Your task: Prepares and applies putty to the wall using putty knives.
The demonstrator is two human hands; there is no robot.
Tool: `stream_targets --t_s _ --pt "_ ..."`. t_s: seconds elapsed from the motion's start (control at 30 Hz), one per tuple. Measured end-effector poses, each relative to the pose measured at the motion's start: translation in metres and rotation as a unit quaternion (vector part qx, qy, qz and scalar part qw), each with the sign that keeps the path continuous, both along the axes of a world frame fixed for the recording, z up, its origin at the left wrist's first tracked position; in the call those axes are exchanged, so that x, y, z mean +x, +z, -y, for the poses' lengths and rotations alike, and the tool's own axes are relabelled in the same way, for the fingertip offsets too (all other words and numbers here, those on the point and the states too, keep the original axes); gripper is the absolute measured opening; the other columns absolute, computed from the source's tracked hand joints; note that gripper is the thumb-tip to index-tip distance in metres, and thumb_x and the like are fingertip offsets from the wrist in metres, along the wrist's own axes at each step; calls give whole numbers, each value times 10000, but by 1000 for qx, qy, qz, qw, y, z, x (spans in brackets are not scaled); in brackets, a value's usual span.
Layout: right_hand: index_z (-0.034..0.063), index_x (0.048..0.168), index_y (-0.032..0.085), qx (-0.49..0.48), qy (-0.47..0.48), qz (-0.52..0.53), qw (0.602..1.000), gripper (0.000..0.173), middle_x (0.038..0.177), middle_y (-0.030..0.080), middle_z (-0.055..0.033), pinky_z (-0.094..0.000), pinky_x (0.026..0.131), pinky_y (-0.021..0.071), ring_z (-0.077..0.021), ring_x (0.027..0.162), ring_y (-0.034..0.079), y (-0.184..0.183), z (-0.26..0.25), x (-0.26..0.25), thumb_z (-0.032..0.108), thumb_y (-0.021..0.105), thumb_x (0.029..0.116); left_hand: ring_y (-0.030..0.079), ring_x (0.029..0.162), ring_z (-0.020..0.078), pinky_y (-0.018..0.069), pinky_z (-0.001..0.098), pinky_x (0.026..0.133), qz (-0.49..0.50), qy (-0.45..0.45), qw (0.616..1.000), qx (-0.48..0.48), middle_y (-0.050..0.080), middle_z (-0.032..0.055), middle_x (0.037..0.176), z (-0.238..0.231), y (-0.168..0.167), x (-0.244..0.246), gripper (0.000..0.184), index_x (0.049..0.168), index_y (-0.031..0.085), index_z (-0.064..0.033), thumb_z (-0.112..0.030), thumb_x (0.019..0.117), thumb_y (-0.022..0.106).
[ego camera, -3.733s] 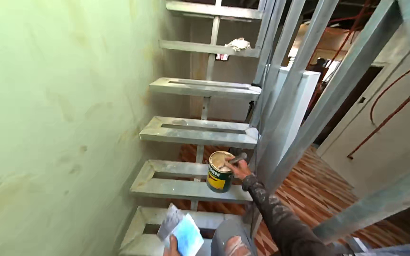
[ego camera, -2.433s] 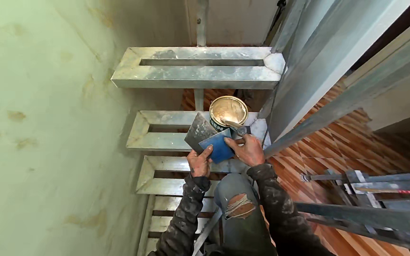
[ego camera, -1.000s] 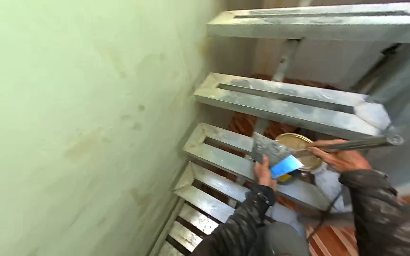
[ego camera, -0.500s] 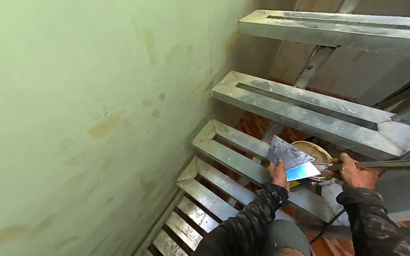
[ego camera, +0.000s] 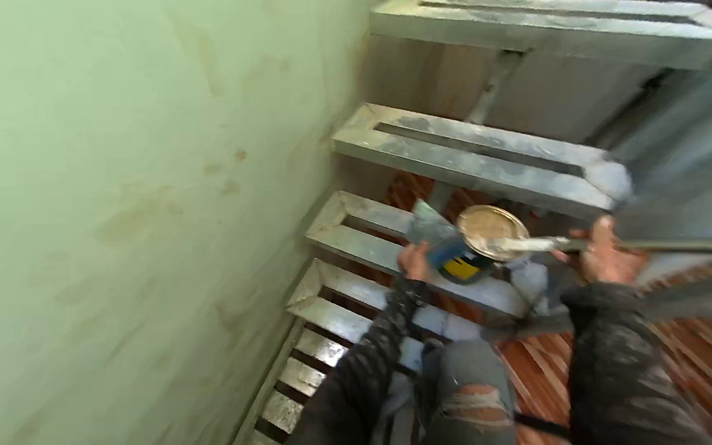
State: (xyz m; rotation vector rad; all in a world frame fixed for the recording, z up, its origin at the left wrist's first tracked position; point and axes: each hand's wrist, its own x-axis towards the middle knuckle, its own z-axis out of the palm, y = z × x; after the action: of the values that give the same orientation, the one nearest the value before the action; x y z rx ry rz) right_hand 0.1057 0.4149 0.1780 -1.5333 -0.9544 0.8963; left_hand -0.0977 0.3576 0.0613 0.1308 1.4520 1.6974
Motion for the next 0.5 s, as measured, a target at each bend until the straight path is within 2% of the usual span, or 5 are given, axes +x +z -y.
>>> stream_targets --t_s 0.07,0.17,0.27,0.37,0.5 --pt "-3 1320 537 5 -26 -12 1000 515 1006 674 -113 -384 656 611 -187 722 687 2 8 7 447 514 1070 620 914 262 533 456 846 -33 -31 999 -1 656 214 1049 12 -7 -11 263 1140 627 88 -124 988 668" --pt "4 1118 646 58 -47 -31 997 437 913 719 -97 -401 625 641 -203 696 722 2 13 21 430 588 1042 672 946 218 578 436 851 -21 -45 997 57 686 152 1088 12 -26 -24 284 1221 622 18 -161 1001 645" --pt "11 1016 689 109 -25 -21 993 431 888 733 -107 -403 634 653 -214 704 739 8 21 31 420 561 1057 700 844 202 598 405 776 -36 -31 997 60 719 128 970 10 -22 -25 206 1112 683 7 -134 963 700" --pt "27 999 694 144 -16 -23 989 405 862 738 -87 -382 643 656 -201 716 746 16 33 37 403 558 1061 720 786 215 608 418 757 -100 -61 993 16 741 130 910 2 -19 -22 240 1033 723 -9 -204 907 784" --pt "43 988 700 181 -12 -15 983 379 852 744 -56 -353 650 659 -175 726 750 30 51 39 375 538 1074 670 807 271 563 485 779 -166 -104 980 -40 697 174 905 -17 -12 -14 328 983 677 20 -270 892 801"
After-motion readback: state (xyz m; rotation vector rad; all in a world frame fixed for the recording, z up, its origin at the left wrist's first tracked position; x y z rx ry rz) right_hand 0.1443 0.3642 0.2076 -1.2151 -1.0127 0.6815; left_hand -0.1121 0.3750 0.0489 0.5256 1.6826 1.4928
